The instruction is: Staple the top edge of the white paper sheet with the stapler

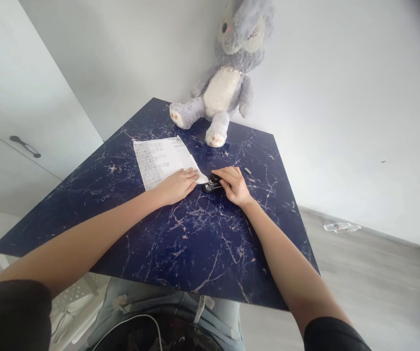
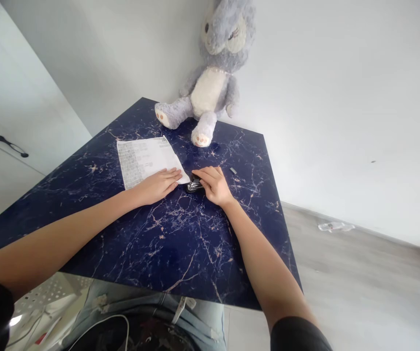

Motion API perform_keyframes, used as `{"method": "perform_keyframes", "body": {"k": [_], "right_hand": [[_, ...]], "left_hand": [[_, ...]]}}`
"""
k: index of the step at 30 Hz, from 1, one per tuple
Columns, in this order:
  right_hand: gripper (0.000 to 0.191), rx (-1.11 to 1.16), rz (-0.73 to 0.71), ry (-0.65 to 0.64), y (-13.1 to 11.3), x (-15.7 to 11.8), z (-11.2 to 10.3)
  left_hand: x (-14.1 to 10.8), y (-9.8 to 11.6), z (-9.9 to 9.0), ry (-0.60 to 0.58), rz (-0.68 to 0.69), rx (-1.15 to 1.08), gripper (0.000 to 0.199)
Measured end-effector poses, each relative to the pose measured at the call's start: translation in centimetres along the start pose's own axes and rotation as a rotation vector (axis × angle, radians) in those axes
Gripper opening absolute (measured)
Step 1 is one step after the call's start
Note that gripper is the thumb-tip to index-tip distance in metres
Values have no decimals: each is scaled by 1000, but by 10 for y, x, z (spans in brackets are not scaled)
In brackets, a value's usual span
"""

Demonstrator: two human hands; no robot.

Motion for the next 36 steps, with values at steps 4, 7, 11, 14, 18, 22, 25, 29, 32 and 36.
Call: {"method": "perform_keyframes", "body": {"k": [4,7,11,14,18,22,25,29,32,36], "right_hand": [[45,40,-20,33,-1,0,0],[46,41,8,26,-2,1,0],[49,51,42,22,-2,2,-2],[52,75,68,102,0,1,-7],[49,130,53,180,2,1,-11],[48,134,36,119,2,1,-8],[47,132,23,77,0,1,-6],[46,133,-20,39,-7,3,-3],[44,128,-45,24,-10,4,-2],[45,117,-19,5,-11,5,-2]], "left_hand": [[-2,1,-4,-17,44,-16,56],[-3,8,-2,-36,90,27,55],[-3,15,-1,-39,106,62,56],[-3,12,-3,-56,111,105,56],[-4,9,-5,-71,113,139,56],[-2,16,-4,-79,94,172,56],[1,23,-1,-92,90,166,56],[5,28,0,-100,108,111,57],[5,20,-5,-88,137,40,62],[-2,-3,-12,-141,211,-16,55]]}}
Point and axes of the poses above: each hand's wrist, its own x-axis towards the middle knuckle, its own z-axis out of the palm, y = z × x, the point moved 4 cm from there along x, towards the middle knuckle, and after that the axes turned 4 degrees about x, right-handed, at the moved point
